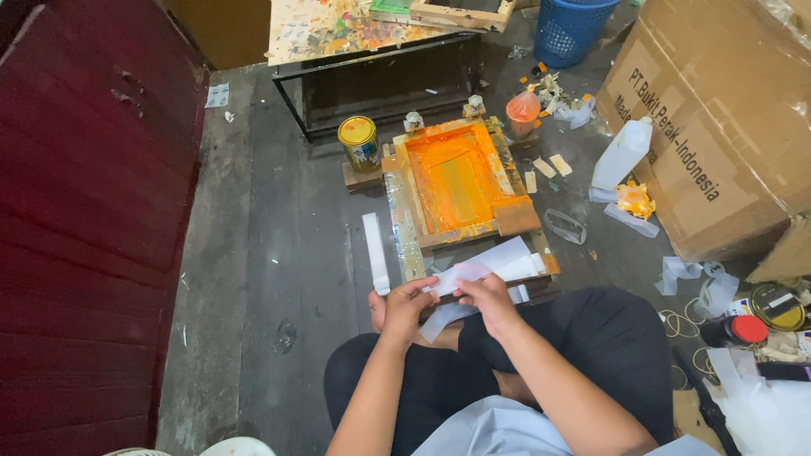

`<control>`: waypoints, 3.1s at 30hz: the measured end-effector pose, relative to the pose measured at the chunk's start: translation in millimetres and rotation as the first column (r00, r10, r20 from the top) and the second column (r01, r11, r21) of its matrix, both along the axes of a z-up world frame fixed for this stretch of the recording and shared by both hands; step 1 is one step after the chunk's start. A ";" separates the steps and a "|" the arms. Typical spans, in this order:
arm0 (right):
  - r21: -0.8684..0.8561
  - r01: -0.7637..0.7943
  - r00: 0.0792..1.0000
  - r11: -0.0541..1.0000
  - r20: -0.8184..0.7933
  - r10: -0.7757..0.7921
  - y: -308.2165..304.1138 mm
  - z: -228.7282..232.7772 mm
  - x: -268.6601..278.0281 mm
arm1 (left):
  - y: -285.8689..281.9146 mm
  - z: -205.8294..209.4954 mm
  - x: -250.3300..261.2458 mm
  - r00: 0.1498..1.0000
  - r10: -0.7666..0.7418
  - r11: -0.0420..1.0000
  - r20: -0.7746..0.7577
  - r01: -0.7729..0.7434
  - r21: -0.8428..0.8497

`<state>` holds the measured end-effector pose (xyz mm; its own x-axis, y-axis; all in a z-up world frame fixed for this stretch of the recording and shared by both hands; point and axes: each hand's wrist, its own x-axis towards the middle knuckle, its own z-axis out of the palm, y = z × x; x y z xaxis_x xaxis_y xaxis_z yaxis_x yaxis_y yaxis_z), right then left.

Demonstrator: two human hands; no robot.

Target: The person sits on the floor and uses a squeegee to spread orange ink across a screen printing frame. They then pull a strip of white material through the inked screen and inspect the result.

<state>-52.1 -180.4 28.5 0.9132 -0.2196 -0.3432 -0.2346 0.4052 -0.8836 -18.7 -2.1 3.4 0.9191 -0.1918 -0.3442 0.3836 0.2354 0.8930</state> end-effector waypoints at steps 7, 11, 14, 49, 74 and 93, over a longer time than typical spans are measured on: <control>-0.145 -0.041 0.999 0.989 -0.001 0.041 43.9 26.7 -4.4 | 1.1 16.1 -5.3 1.000 -0.004 1.000 -0.001 0.004 0.001; -0.188 0.007 1.000 0.982 -0.027 -0.013 40.8 22.2 -7.0 | 0.4 28.1 -7.7 1.000 -0.008 1.000 -0.016 0.008 -0.001; -0.205 0.020 0.999 0.978 -0.040 -0.028 24.8 14.5 -6.1 | -0.7 14.7 -5.8 1.000 -0.017 1.000 -0.018 0.017 0.005; -0.343 0.259 0.965 0.903 0.133 -0.226 -101.1 18.3 24.0 | 12.5 90.9 -14.5 0.999 0.011 0.980 0.047 -0.020 0.196; -0.976 -0.213 0.810 0.045 -0.151 0.566 99.5 35.5 263.9 | 95.1 -149.1 140.9 0.998 0.057 0.539 0.036 -0.061 0.840; -0.875 -0.336 0.686 -0.350 -0.481 0.546 139.6 -54.8 344.0 | 81.3 -126.8 155.5 0.994 -0.016 0.653 -0.108 0.092 0.752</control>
